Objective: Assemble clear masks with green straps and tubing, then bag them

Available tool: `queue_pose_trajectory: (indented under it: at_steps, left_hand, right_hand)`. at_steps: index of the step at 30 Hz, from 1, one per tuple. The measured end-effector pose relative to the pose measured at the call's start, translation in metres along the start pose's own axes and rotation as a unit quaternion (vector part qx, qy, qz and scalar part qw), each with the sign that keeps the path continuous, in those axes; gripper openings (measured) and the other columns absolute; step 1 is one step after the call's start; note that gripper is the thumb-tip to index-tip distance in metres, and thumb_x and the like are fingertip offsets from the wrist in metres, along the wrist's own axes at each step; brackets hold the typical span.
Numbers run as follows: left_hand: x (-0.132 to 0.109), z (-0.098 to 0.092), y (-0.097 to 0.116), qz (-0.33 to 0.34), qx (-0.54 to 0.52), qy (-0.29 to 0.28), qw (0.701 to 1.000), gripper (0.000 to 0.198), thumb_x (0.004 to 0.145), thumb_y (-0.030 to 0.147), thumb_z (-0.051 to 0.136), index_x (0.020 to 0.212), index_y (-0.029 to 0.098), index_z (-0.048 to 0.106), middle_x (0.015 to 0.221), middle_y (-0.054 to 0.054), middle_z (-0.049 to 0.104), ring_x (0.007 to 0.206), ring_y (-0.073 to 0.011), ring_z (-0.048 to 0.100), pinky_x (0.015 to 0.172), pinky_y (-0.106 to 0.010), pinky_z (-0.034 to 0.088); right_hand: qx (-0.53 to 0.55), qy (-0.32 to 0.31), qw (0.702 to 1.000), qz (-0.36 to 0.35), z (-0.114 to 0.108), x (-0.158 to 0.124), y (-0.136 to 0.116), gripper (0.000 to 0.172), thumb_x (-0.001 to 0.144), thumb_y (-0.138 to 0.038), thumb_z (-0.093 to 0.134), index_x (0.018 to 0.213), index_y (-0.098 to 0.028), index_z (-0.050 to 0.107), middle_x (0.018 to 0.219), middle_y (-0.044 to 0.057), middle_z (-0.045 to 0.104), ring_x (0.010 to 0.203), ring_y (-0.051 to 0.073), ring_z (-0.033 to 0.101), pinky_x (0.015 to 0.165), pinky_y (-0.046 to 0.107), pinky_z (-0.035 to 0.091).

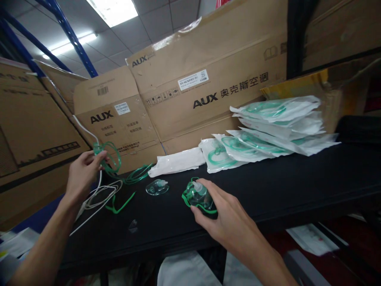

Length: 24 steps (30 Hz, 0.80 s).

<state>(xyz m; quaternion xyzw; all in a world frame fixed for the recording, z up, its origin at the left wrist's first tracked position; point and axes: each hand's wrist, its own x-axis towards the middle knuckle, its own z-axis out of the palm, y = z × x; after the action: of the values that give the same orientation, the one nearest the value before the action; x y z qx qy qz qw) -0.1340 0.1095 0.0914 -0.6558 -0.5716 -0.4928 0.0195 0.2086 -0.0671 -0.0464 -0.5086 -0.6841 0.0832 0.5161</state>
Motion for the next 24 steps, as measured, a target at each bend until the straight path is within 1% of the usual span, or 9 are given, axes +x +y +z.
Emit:
queue_pose_trajectory:
  at_steps: [3, 5, 7, 10, 15, 17, 19, 22, 24]
  left_hand:
    - [-0.014, -0.006, 0.031, 0.035, -0.059, -0.014, 0.998, 0.044, 0.087, 0.056, 0.063, 0.11, 0.018, 0.068, 0.102, -0.003, 0.077, 0.092, -0.0223, 0.072, 0.069, -0.028, 0.057]
    - [-0.024, -0.01, 0.053, 0.064, -0.121, -0.02, 0.99, 0.038, 0.086, 0.051, 0.068, 0.107, 0.021, 0.07, 0.1, -0.001, 0.077, 0.099, -0.0245, 0.072, 0.07, -0.032, 0.056]
    - [-0.03, -0.015, 0.073, 0.082, -0.15, 0.005, 0.985, 0.036, 0.09, 0.05, 0.066, 0.114, 0.024, 0.069, 0.105, 0.003, 0.077, 0.108, -0.0238, 0.071, 0.074, -0.035, 0.054]
    - [-0.033, -0.025, 0.099, 0.11, -0.211, 0.049, 0.97, 0.036, 0.094, 0.046, 0.062, 0.121, 0.023, 0.064, 0.118, 0.003, 0.075, 0.12, -0.0227, 0.066, 0.074, -0.038, 0.048]
    - [-0.038, -0.038, 0.141, 0.146, -0.264, 0.071, 0.951, 0.033, 0.093, 0.044, 0.066, 0.12, 0.027, 0.066, 0.117, 0.007, 0.075, 0.121, -0.0215, 0.065, 0.081, -0.04, 0.047]
    - [-0.045, -0.035, 0.153, 0.155, -0.272, 0.054, 0.948, 0.029, 0.093, 0.043, 0.065, 0.119, 0.029, 0.068, 0.115, 0.007, 0.074, 0.118, -0.0205, 0.066, 0.082, -0.039, 0.049]
    - [-0.056, -0.027, 0.16, 0.159, -0.278, 0.03, 0.947, 0.027, 0.093, 0.043, 0.066, 0.117, 0.031, 0.07, 0.114, 0.007, 0.073, 0.109, -0.0198, 0.068, 0.079, -0.037, 0.054]
    - [-0.084, -0.007, 0.158, 0.162, -0.262, -0.016, 0.951, 0.024, 0.09, 0.038, 0.071, 0.112, 0.026, 0.072, 0.101, 0.003, 0.074, 0.084, -0.0157, 0.07, 0.067, -0.03, 0.059]
    - [-0.109, 0.009, 0.15, 0.172, -0.204, -0.116, 0.957, 0.022, 0.093, 0.036, 0.068, 0.111, 0.023, 0.072, 0.089, 0.002, 0.074, 0.073, -0.0137, 0.069, 0.065, -0.027, 0.059]
  right_hand:
    - [0.009, 0.026, 1.0, -0.001, -0.001, 0.001, -0.001, 0.038, 0.091, -0.03, 0.063, 0.127, -0.021, 0.056, 0.113, 0.006, 0.075, 0.1, 0.021, 0.074, 0.093, 0.029, 0.056]
    - [0.01, 0.042, 0.999, -0.001, -0.002, 0.002, -0.001, 0.037, 0.09, -0.03, 0.064, 0.125, -0.021, 0.056, 0.107, 0.005, 0.075, 0.094, 0.021, 0.075, 0.088, 0.028, 0.057]
    - [0.008, 0.048, 0.999, -0.006, -0.002, 0.002, -0.001, 0.036, 0.09, -0.029, 0.064, 0.124, -0.021, 0.056, 0.106, 0.005, 0.075, 0.093, 0.021, 0.075, 0.087, 0.028, 0.057]
    - [0.006, 0.044, 0.999, -0.008, -0.001, 0.002, -0.001, 0.037, 0.09, -0.029, 0.064, 0.125, -0.022, 0.055, 0.107, 0.005, 0.074, 0.094, 0.021, 0.074, 0.088, 0.028, 0.056]
    - [0.009, 0.057, 0.998, 0.008, -0.001, 0.001, 0.0, 0.039, 0.09, -0.03, 0.064, 0.127, -0.022, 0.053, 0.105, 0.004, 0.073, 0.091, 0.021, 0.073, 0.082, 0.028, 0.055]
    - [0.007, 0.074, 0.997, 0.0, -0.002, 0.001, 0.0, 0.045, 0.089, -0.029, 0.065, 0.131, -0.022, 0.052, 0.111, 0.006, 0.071, 0.098, 0.022, 0.071, 0.085, 0.029, 0.054]
    - [0.008, 0.093, 0.995, -0.018, -0.003, 0.002, -0.001, 0.046, 0.088, -0.027, 0.066, 0.132, -0.022, 0.053, 0.115, 0.007, 0.068, 0.103, 0.022, 0.069, 0.088, 0.03, 0.052]
    - [0.039, 0.077, 0.996, -0.033, -0.008, 0.002, -0.004, 0.033, 0.088, -0.024, 0.066, 0.12, -0.022, 0.059, 0.104, 0.004, 0.065, 0.09, 0.018, 0.066, 0.08, 0.027, 0.051]
    - [0.069, 0.027, 0.996, -0.042, -0.012, 0.001, -0.007, 0.026, 0.085, -0.02, 0.067, 0.111, -0.022, 0.061, 0.096, 0.001, 0.064, 0.082, 0.016, 0.063, 0.074, 0.025, 0.049]
